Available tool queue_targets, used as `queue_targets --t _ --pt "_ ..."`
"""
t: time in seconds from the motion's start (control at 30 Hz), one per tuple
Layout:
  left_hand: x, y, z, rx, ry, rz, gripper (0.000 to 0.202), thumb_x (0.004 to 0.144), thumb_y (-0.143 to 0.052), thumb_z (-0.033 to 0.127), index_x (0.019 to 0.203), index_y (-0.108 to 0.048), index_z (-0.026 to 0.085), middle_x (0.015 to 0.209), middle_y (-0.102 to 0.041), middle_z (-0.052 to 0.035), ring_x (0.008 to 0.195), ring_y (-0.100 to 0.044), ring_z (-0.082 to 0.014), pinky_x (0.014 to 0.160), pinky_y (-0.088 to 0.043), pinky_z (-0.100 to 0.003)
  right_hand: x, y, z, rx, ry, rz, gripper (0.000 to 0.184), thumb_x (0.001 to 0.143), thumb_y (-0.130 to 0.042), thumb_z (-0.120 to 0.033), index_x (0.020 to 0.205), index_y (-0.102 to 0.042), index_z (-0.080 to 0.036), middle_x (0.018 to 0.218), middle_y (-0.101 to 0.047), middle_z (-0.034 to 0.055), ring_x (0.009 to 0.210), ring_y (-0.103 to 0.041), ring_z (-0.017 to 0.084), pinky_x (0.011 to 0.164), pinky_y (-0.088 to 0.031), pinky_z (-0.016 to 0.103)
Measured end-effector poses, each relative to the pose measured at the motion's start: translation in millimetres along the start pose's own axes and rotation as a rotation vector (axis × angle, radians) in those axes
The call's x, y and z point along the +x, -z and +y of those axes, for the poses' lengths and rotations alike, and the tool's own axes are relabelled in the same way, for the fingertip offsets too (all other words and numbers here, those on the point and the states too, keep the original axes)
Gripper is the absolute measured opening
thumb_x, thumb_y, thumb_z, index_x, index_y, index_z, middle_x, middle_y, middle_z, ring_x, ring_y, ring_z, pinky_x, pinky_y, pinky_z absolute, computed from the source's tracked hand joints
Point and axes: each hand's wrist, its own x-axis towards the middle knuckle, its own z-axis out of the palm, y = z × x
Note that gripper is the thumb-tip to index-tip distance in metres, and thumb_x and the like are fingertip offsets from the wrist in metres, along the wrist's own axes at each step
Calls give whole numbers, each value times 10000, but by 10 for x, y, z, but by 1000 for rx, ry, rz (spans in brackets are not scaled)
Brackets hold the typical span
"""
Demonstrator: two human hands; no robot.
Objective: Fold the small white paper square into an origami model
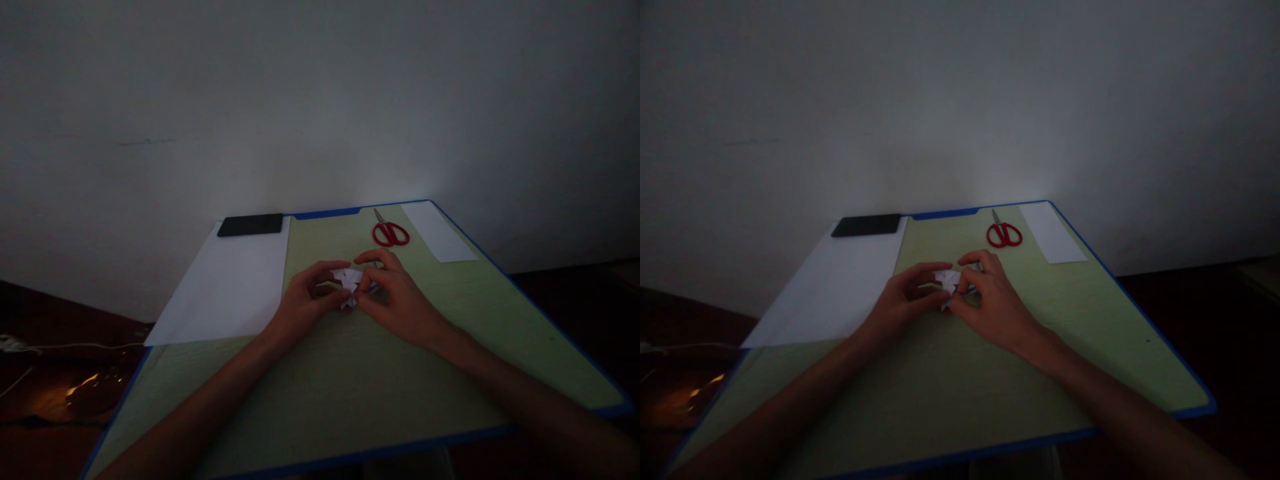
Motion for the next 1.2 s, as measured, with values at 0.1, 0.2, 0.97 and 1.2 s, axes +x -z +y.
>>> queue_targets --t 0.1,0.2,0.97,1.2 --pt "9 -3 -10 29 -11 18 465 787 -760 247 1232 -648 174 1037 -714 -81 800 -722 -177 775 -599 -338 -2 8 -4 -23 -3 11 109 808 -679 -138 761 -611 -209 1243 -522 78 1218 -507 262 1032 -438 498" --pt "21 -5 -20 31 -7 24 472 785 -761 246 1237 -644 172 1031 -715 -76 781 -726 -175 765 -604 -329 -3 13 3 -52 13 18 95 814 -682 -146 771 -631 -213 1251 -522 84 1230 -502 276 1029 -440 514" --pt "10 -3 -60 15 -12 44 412 808 -726 230 1212 -662 182 1046 -704 -76 830 -712 -177 777 -587 -320 3 23 14 -20 25 -4 120 810 -675 -134 760 -599 -214 1239 -530 75 1226 -505 265 1053 -423 515" --pt "3 -30 -31 4 -11 43 426 797 -750 260 1202 -655 171 1041 -707 -76 808 -722 -177 776 -595 -324 4 10 24 -34 17 4 142 803 -667 -118 745 -574 -210 1212 -543 79 1206 -511 266 1040 -428 508"
